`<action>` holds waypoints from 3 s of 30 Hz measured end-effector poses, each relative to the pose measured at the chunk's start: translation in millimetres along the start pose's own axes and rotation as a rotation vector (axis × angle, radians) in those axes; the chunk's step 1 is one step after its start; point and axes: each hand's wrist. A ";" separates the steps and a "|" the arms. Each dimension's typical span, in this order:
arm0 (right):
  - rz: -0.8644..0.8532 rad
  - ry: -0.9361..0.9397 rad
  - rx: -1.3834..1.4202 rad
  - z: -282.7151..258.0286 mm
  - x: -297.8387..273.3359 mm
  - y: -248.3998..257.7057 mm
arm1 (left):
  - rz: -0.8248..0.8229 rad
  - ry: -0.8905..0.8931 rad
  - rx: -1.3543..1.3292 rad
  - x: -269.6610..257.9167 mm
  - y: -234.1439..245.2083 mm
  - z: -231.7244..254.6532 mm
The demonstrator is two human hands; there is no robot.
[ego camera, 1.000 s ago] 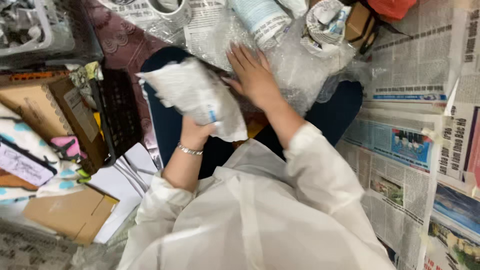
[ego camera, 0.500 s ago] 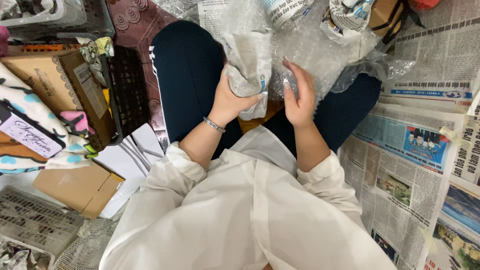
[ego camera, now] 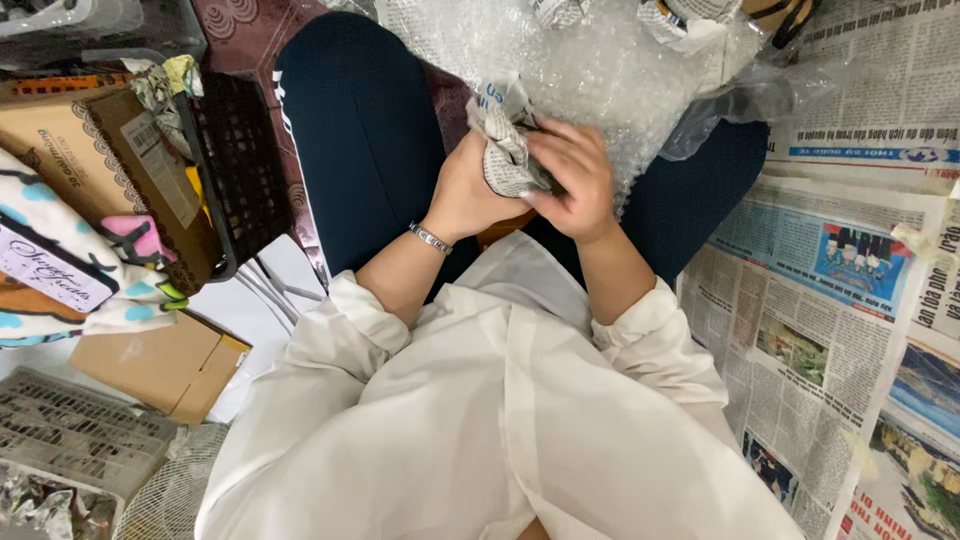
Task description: The person wraps small ceramic cups and saucers in newspaper and bubble wrap. They fold the newspaper around each item, tuck the edges, and place the wrapped items into a pile of bubble wrap.
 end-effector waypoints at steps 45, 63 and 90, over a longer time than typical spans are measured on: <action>-0.123 -0.175 0.061 10.6 -7.0 -7.9 | -0.047 -0.134 0.244 1.4 -0.1 5.8; -0.086 -0.057 0.000 2.8 -6.8 -20.8 | -0.046 -0.113 0.141 2.3 -0.4 -1.2; 0.043 -0.226 -0.106 -5.1 -7.0 -21.9 | -0.135 -0.035 0.152 6.6 3.9 12.4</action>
Point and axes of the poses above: each hand's wrist, its own x-axis towards the middle knuckle, its own y-axis out of the back of the hand, z = x × y, and after that the axes turned 5 degrees about -x, right-handed
